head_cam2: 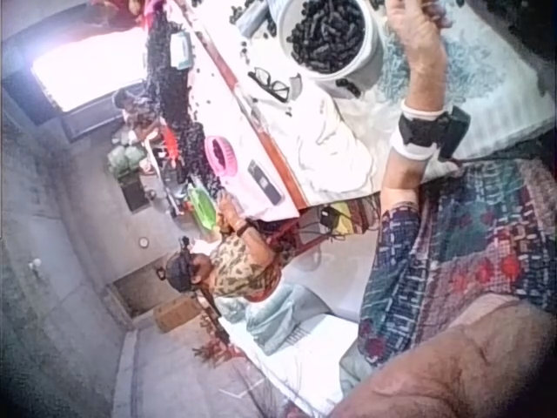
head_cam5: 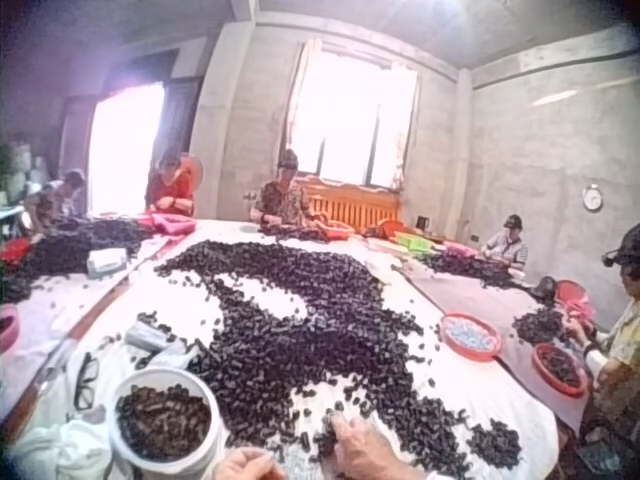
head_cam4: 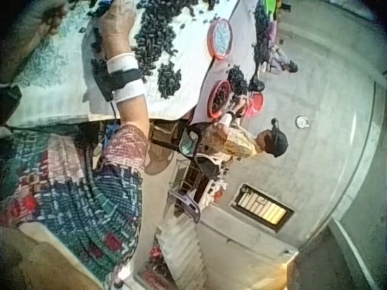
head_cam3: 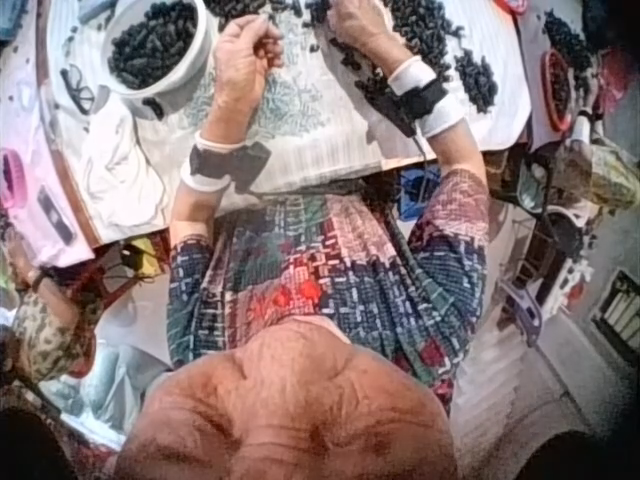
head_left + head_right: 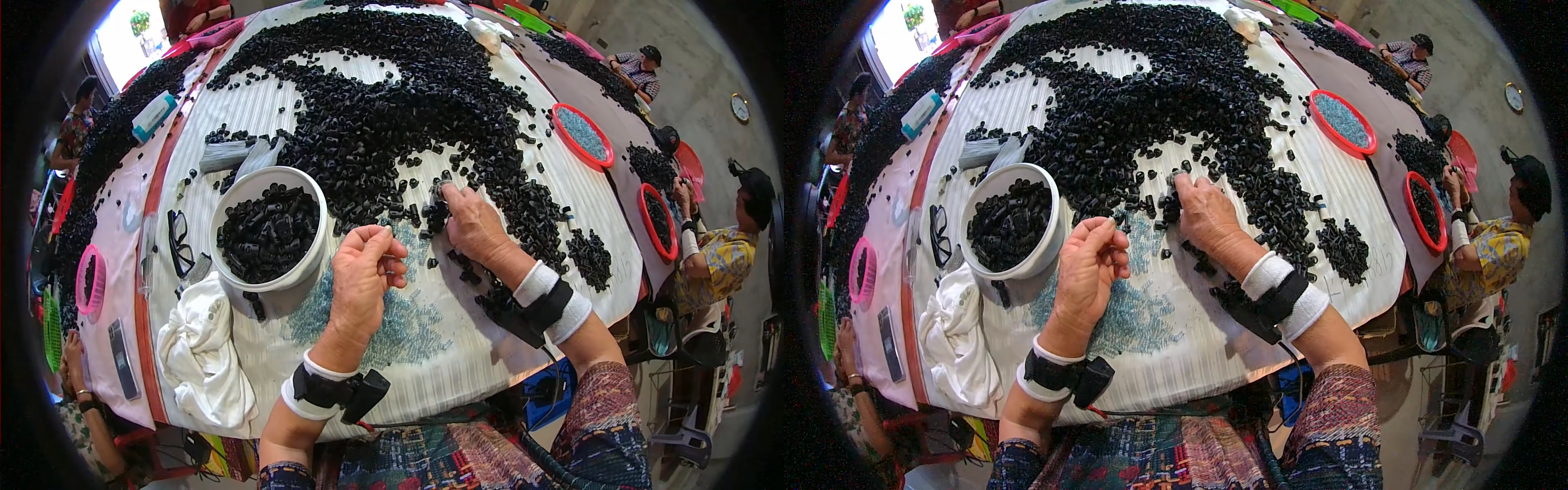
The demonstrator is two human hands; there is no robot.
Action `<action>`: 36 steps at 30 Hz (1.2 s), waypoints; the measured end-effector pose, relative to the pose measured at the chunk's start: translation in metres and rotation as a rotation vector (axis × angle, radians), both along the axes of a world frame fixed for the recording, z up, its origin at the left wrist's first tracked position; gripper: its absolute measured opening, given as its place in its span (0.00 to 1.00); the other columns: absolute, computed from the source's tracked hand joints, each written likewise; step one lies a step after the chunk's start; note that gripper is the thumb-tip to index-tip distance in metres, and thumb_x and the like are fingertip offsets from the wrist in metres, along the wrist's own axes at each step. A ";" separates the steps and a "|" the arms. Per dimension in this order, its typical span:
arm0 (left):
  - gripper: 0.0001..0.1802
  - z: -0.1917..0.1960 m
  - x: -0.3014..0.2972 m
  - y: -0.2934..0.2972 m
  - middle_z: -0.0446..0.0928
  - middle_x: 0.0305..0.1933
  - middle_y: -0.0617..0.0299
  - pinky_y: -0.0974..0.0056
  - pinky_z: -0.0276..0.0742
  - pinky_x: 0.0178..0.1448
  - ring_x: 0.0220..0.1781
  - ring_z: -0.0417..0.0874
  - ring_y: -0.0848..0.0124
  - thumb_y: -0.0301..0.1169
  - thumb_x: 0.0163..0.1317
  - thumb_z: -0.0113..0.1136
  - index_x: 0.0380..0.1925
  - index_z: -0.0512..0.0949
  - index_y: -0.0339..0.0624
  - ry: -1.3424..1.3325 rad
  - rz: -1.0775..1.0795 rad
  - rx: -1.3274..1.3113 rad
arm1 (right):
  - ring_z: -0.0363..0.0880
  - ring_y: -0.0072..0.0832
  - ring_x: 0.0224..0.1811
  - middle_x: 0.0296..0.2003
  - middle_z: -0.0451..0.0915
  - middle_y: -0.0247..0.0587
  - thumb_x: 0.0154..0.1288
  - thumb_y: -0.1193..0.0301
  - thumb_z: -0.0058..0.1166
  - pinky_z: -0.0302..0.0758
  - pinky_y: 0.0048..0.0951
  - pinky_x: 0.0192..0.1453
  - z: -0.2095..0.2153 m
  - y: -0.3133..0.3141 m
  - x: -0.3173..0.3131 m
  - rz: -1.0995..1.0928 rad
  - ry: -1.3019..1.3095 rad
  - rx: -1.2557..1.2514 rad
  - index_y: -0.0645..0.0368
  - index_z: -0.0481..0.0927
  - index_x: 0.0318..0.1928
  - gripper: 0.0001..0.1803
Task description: The person is manually attaching small black eyelets or plastic components to a larger grey shoe part.
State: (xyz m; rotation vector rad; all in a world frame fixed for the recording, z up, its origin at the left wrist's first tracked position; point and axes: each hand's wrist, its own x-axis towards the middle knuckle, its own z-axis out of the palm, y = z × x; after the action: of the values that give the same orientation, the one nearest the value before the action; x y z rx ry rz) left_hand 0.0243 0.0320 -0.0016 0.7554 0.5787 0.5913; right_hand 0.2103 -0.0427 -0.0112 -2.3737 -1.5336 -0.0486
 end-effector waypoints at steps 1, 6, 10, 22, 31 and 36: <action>0.06 0.001 0.001 -0.001 0.76 0.27 0.63 0.71 0.71 0.24 0.23 0.74 0.77 0.33 0.65 0.55 0.37 0.72 0.44 -0.001 -0.003 -0.002 | 0.76 0.52 0.38 0.33 0.74 0.55 0.51 0.79 0.48 0.74 0.45 0.42 0.002 -0.003 -0.001 -0.014 0.009 0.010 0.61 0.67 0.41 0.14; 0.05 -0.003 0.004 0.002 0.76 0.27 0.64 0.70 0.72 0.22 0.21 0.74 0.77 0.32 0.65 0.54 0.36 0.72 0.45 -0.006 0.006 0.034 | 0.75 0.50 0.36 0.31 0.73 0.52 0.49 0.82 0.43 0.73 0.45 0.40 0.000 -0.013 0.010 0.038 -0.020 0.258 0.60 0.68 0.42 0.16; 0.05 -0.005 -0.006 0.007 0.75 0.26 0.64 0.70 0.72 0.23 0.22 0.74 0.77 0.32 0.65 0.54 0.37 0.72 0.44 0.008 0.029 0.033 | 0.75 0.45 0.41 0.37 0.76 0.49 0.46 0.82 0.46 0.74 0.40 0.46 0.016 -0.045 0.038 0.000 -0.021 0.372 0.59 0.75 0.45 0.21; 0.09 -0.010 0.014 -0.017 0.77 0.26 0.61 0.73 0.74 0.24 0.25 0.77 0.78 0.30 0.60 0.56 0.33 0.73 0.34 0.053 -0.341 0.588 | 0.73 0.33 0.41 0.40 0.74 0.46 0.59 0.75 0.50 0.70 0.29 0.50 0.020 -0.168 0.116 -0.258 0.037 0.213 0.68 0.69 0.54 0.21; 0.09 -0.015 0.015 -0.019 0.77 0.25 0.60 0.72 0.75 0.25 0.25 0.78 0.77 0.29 0.59 0.57 0.32 0.74 0.33 0.030 -0.322 0.598 | 0.72 0.30 0.39 0.38 0.71 0.41 0.59 0.82 0.50 0.70 0.25 0.44 0.050 -0.102 0.041 0.032 0.045 0.361 0.68 0.72 0.46 0.13; 0.09 0.014 0.004 -0.003 0.76 0.25 0.65 0.75 0.71 0.21 0.23 0.76 0.79 0.33 0.59 0.61 0.34 0.74 0.40 -0.008 -0.153 0.324 | 0.74 0.33 0.35 0.34 0.72 0.44 0.56 0.83 0.51 0.72 0.28 0.41 0.065 -0.083 0.005 0.093 0.075 0.435 0.66 0.72 0.41 0.11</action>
State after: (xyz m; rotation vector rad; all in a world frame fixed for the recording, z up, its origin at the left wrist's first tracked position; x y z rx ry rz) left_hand 0.0286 0.0287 0.0124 1.0918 0.4175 0.5517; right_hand 0.2150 -0.1260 0.0542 -1.9413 -1.4254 -0.2431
